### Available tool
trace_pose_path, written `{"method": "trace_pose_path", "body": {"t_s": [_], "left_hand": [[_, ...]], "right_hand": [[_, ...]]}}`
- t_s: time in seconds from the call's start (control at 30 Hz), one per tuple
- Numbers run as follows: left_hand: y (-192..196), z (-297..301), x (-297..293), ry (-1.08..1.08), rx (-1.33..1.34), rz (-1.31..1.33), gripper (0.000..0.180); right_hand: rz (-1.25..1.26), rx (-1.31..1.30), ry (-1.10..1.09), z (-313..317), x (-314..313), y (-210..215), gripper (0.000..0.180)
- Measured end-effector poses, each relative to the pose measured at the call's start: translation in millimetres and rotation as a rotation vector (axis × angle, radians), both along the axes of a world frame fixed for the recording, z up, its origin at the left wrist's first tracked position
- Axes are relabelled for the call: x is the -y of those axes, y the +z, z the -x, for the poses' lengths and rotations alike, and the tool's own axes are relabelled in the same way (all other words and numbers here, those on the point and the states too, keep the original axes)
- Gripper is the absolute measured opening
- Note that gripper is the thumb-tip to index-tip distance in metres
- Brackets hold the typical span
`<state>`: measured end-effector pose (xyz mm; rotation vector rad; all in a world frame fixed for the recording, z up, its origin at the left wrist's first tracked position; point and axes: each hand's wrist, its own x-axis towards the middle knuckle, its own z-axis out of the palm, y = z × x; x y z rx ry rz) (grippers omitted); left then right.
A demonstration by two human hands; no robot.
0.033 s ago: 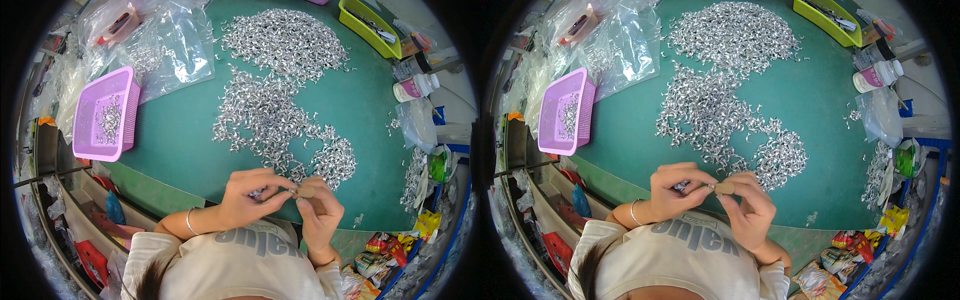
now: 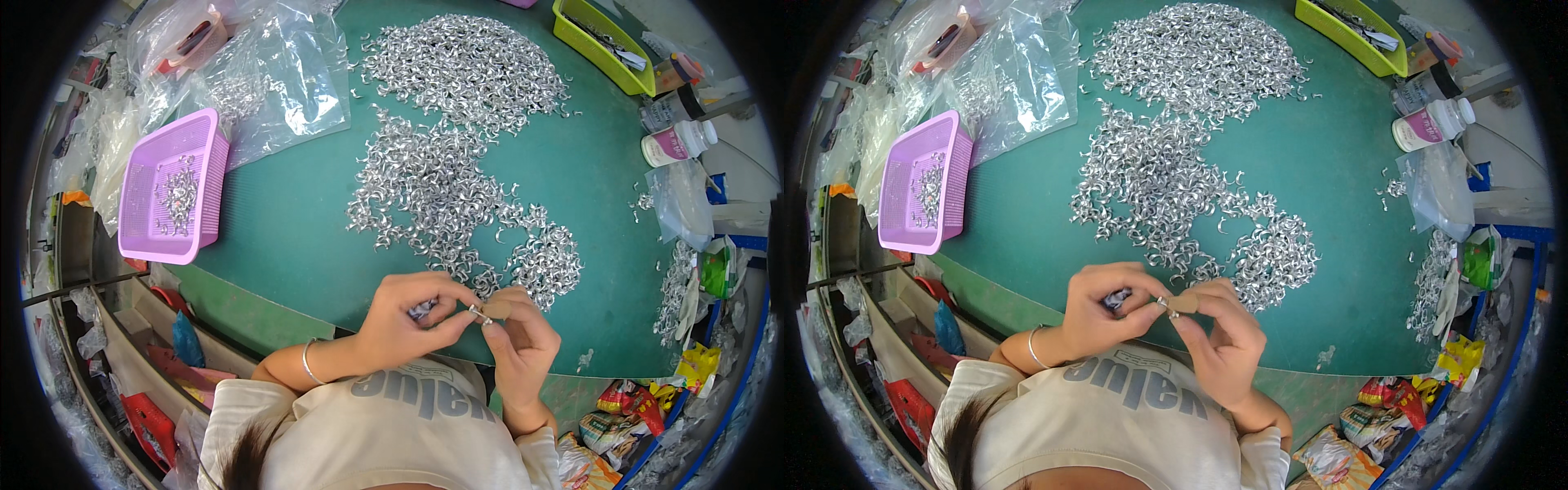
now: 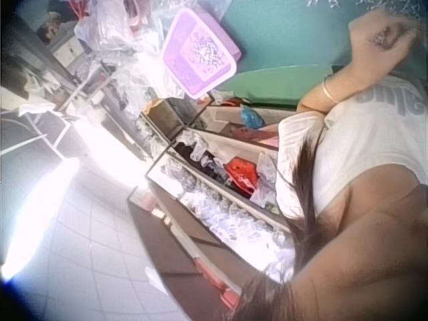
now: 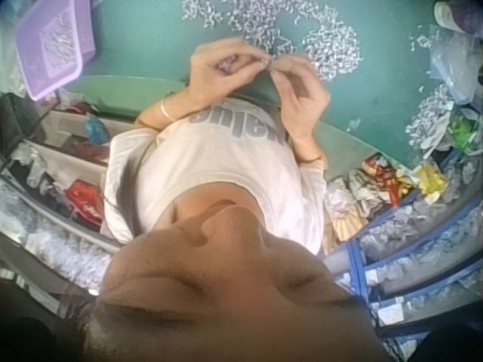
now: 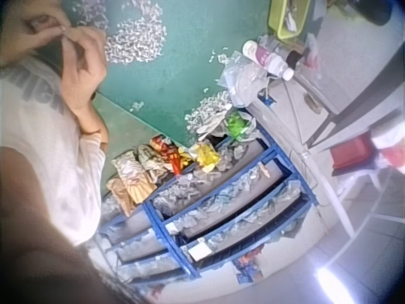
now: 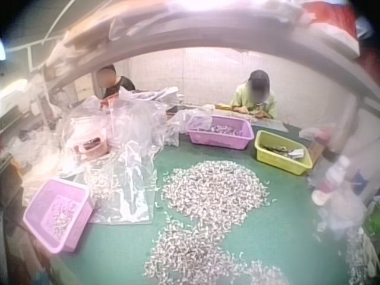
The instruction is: The person sorts through a large pile of small silver metal components on a green workbench, picking up individual pieces, checking them, and placing some into a purple tray.
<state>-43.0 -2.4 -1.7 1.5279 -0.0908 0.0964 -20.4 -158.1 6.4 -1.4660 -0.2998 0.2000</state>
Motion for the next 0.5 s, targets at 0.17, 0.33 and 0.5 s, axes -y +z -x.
{"method": "trace_pose_path", "body": {"t_s": [0.17, 0.33, 0.5], "left_hand": [[-23, 0, -8, -0.208, -0.563, 0.874, 0.006], [-26, -6, -1, -0.147, -0.589, 0.839, 0.013], [-33, -6, 0, -0.071, -0.627, 0.74, 0.026]], "right_hand": [[0.606, 0.227, -0.185, -37, 18, -20, 0.012], [1.108, 0.632, -0.201, -61, -1, -48, 0.015], [0.9, 0.444, -0.139, -64, -3, -49, 0.01]]}}
